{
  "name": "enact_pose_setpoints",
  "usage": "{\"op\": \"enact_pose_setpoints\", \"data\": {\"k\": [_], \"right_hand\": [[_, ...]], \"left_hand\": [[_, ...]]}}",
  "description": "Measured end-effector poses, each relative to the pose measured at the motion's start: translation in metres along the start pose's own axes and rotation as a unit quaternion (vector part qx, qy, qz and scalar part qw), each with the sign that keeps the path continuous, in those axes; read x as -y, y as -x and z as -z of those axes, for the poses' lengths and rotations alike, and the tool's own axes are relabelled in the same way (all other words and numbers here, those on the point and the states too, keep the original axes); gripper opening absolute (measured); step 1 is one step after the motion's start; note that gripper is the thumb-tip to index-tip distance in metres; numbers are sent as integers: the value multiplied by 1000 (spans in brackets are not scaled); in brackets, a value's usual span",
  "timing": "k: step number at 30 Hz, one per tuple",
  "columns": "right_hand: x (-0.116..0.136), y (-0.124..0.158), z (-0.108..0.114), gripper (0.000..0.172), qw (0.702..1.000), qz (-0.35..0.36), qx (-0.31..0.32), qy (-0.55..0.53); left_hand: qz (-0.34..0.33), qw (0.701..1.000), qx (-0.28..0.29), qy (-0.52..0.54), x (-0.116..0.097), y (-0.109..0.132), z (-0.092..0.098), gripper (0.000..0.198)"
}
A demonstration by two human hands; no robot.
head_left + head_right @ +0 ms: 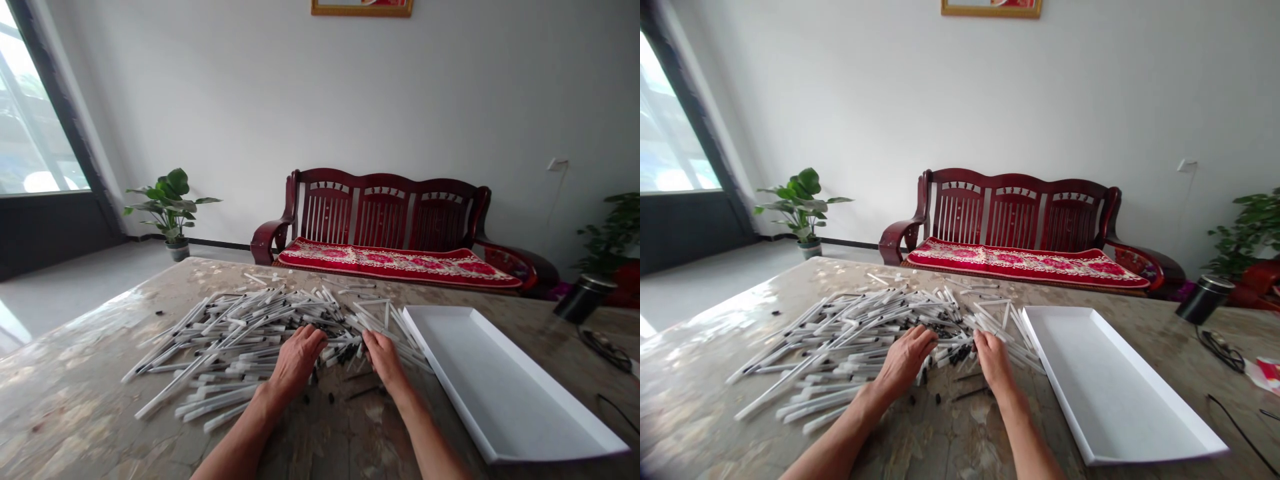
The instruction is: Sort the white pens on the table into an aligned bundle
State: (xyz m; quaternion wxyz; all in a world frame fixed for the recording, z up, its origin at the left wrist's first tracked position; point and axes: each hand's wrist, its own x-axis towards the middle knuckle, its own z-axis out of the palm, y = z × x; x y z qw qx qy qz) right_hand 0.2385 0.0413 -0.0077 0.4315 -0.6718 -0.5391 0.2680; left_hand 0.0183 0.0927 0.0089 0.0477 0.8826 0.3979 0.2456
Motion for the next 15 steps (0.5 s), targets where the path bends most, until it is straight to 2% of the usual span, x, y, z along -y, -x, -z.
{"op": "enact_pose_setpoints", "data": {"k": [5,11,15], "right_hand": [[-4,-1,-5,52,999,15,-31,-8],[2,1,-9,38,987,14,-39,-157],[8,3,-8,40,975,0,-39,-217]], "left_hand": [[11,1000,7,-2,3,0,-3,24],[16,999,28,10,7,1,-6,28],[23,999,30,17,7,1,-7,27]]}}
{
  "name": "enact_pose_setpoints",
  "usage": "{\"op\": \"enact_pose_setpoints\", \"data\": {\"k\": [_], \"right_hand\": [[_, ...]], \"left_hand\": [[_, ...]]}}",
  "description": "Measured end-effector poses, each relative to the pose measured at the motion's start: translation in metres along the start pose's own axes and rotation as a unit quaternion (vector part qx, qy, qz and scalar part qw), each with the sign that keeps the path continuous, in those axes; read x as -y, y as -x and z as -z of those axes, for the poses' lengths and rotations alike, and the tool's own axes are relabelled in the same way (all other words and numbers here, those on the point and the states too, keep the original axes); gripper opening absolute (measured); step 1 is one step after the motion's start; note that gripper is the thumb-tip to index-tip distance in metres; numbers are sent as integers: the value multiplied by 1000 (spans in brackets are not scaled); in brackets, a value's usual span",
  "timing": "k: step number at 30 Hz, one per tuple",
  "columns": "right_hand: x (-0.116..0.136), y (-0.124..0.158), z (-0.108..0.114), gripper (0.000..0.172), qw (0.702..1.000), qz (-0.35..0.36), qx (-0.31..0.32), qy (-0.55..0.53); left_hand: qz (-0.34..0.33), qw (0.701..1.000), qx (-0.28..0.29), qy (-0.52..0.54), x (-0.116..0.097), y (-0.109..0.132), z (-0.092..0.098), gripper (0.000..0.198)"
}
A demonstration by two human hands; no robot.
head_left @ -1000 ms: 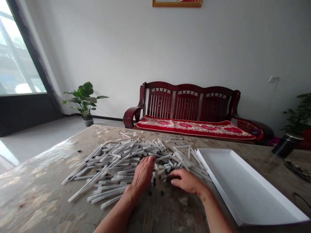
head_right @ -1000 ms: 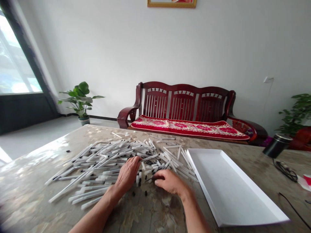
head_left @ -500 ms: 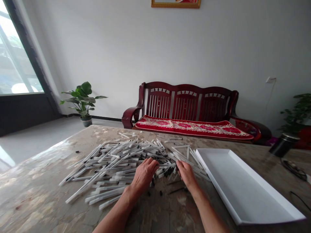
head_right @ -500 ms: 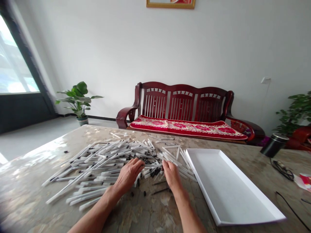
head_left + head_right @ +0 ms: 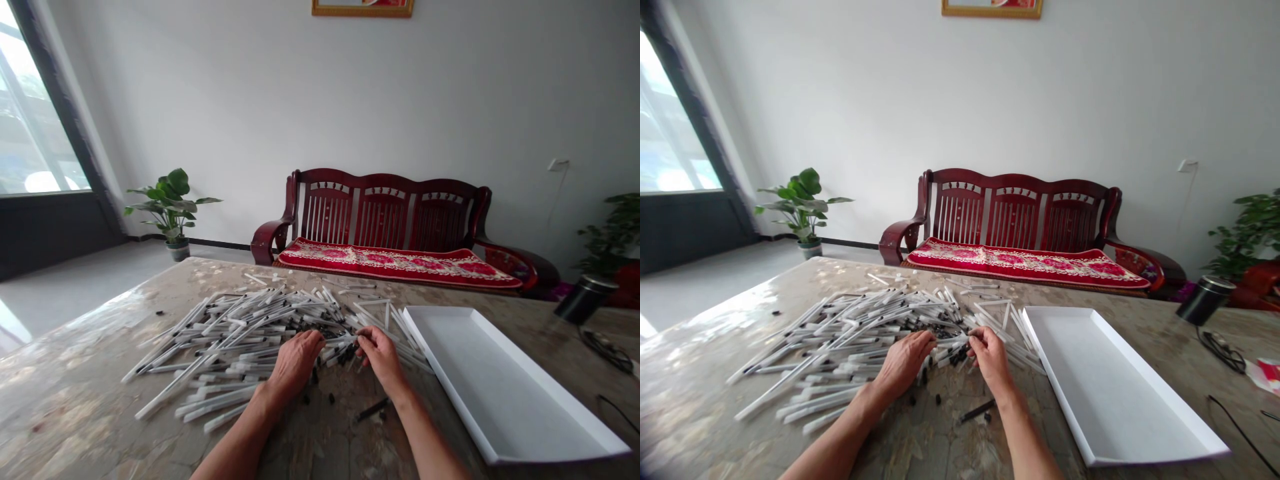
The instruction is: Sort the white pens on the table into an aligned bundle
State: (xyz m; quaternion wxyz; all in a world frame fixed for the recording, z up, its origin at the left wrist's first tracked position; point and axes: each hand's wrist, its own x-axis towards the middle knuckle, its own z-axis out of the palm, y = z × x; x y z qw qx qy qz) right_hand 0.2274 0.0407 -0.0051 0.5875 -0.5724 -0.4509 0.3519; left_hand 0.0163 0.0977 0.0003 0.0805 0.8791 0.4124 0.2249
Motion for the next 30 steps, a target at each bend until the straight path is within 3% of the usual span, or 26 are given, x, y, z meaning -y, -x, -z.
{"op": "enact_pose_setpoints", "data": {"k": [6,12,15,20,30], "right_hand": [[1,0,3,48,999,8,-6,44],[8,3,1,47,1000,-20,-15,-9],[8,4,1,43,999,-35,-18,-8],[9,3,0,37,1000,1,-18,-16],[4,3,0,44,1000,-22,-12,17]], "left_hand": [[5,1000,-4,13,1,0,-1,23],[27,999,-8,31,2,0,1,19],[19,999,-4,27,1,0,2,18],[15,999,-7,31,1,-1,1,15],[-4,999,-27,18,2,-1,0,19]]}}
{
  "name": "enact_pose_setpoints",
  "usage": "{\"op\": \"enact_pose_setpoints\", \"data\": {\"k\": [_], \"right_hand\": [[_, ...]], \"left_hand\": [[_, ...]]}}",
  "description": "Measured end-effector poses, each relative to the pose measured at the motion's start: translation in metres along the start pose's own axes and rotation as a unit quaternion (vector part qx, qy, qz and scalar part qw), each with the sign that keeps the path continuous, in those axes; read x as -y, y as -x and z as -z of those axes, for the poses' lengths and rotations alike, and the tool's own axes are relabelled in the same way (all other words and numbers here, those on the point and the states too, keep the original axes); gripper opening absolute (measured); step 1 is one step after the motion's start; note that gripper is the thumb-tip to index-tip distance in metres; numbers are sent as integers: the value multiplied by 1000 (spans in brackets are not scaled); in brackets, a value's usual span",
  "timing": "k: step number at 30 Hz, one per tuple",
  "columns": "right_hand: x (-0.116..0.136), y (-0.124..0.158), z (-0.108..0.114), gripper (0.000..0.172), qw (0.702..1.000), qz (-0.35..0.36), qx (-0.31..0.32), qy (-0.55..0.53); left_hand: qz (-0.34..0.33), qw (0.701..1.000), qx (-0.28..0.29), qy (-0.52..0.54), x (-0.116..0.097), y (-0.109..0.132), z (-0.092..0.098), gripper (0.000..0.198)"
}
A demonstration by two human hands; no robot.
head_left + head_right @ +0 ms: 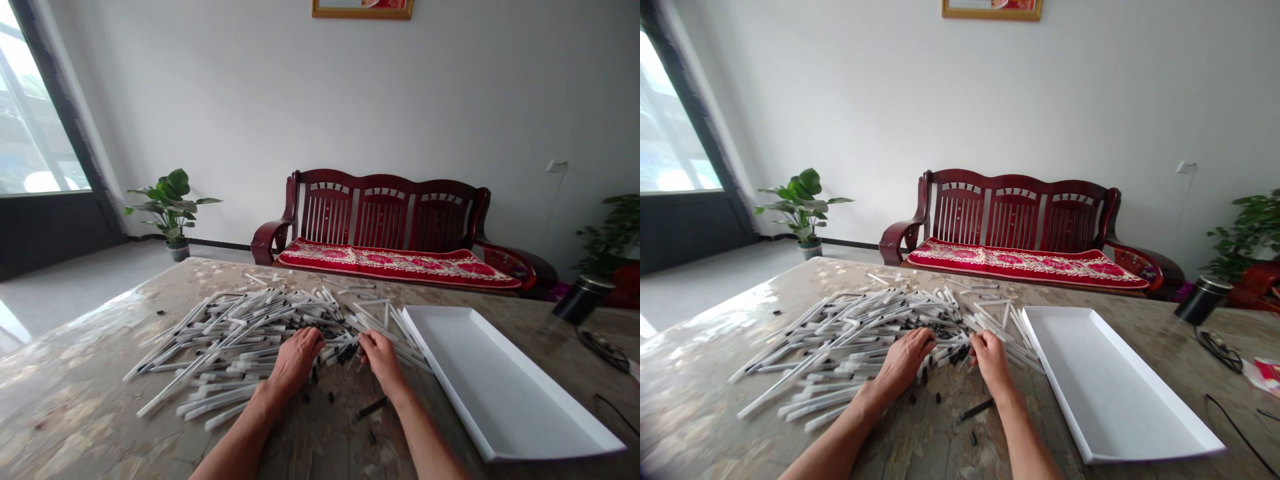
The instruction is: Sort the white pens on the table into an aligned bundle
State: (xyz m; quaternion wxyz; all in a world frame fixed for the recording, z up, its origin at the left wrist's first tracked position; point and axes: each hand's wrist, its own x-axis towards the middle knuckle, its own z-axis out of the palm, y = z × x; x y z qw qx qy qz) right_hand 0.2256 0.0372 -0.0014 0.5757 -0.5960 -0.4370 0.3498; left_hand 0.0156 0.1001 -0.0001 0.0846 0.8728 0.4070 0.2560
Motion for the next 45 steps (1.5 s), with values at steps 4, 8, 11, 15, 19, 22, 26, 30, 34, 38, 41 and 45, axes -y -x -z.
{"op": "enact_pose_setpoints", "data": {"k": [4,8,11,15,19,22,26,30,34,38,41,45], "right_hand": [[3,1,-4,45,999,11,2,-32],[6,2,-7,52,998,21,7,-65],[5,2,-8,54,996,28,2,-80],[2,0,-8,51,995,38,0,-95],[-1,-2,-7,42,993,60,-30,-96],[-4,-2,-8,36,995,61,-39,-70],[-6,1,-13,40,998,55,-18,-21],[-2,4,-12,49,997,68,-26,10],[1,5,-11,48,998,54,-5,12],[-2,2,-10,43,999,31,-9,9],[-5,-3,-5,43,997,28,-71,-14],[-3,-5,0,48,993,10,-97,-63]], "left_hand": [[29,999,-11,-20,-6,-2,8,22],[78,996,22,-34,-11,-3,17,28],[91,994,56,-17,-11,-2,19,34],[93,992,85,15,-9,-2,21,39],[107,990,92,-1,-4,-3,26,38],[128,989,79,10,0,-5,26,39],[113,991,57,40,3,-5,19,38],[84,995,50,33,-2,-4,16,35],[66,996,50,32,-8,-4,17,31],[99,993,55,29,-8,-2,18,28],[117,991,51,45,-8,-2,18,25],[61,995,9,74,-8,-2,16,26]]}}
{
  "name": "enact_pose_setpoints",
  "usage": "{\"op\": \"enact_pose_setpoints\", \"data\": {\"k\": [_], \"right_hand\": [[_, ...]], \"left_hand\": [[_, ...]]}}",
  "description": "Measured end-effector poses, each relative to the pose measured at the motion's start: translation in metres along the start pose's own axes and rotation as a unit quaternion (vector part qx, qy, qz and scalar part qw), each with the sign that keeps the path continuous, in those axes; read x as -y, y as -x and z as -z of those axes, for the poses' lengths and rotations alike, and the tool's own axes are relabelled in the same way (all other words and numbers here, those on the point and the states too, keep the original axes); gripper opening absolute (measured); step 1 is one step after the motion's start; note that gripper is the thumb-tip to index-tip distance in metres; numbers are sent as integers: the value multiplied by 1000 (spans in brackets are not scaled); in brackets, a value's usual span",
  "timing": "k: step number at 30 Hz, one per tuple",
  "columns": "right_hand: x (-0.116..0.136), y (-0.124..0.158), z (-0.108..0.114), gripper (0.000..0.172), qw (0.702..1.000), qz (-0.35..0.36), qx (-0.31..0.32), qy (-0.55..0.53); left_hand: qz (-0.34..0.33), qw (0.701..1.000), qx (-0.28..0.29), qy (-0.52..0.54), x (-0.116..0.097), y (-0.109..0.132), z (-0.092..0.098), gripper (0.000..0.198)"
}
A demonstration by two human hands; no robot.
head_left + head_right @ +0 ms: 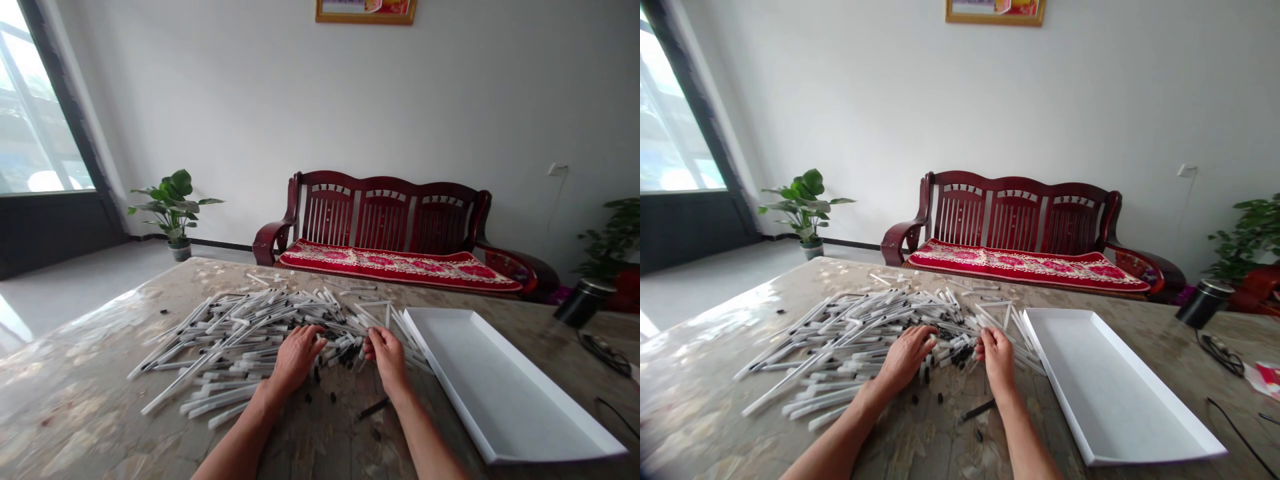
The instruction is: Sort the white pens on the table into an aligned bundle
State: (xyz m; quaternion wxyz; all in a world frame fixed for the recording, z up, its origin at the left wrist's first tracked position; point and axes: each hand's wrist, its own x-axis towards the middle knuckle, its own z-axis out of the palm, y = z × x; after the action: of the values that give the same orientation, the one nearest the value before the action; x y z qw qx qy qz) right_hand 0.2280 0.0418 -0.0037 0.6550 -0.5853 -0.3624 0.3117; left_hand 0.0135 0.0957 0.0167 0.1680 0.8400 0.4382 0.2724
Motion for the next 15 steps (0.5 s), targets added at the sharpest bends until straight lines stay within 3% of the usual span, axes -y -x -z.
{"op": "enact_pose_setpoints", "data": {"k": [3,6,10,15], "right_hand": [[3,4,-4,49,999,-12,42,-29],[4,9,-10,47,994,-15,106,-28],[6,14,-14,47,988,-22,153,4],[10,18,-13,48,988,17,146,45]], "left_hand": [[-16,998,-48,41,2,0,-6,32],[32,982,-67,174,4,-1,-13,38],[87,921,-70,372,0,-4,-21,47],[120,862,-92,484,-9,-5,-22,50]]}}
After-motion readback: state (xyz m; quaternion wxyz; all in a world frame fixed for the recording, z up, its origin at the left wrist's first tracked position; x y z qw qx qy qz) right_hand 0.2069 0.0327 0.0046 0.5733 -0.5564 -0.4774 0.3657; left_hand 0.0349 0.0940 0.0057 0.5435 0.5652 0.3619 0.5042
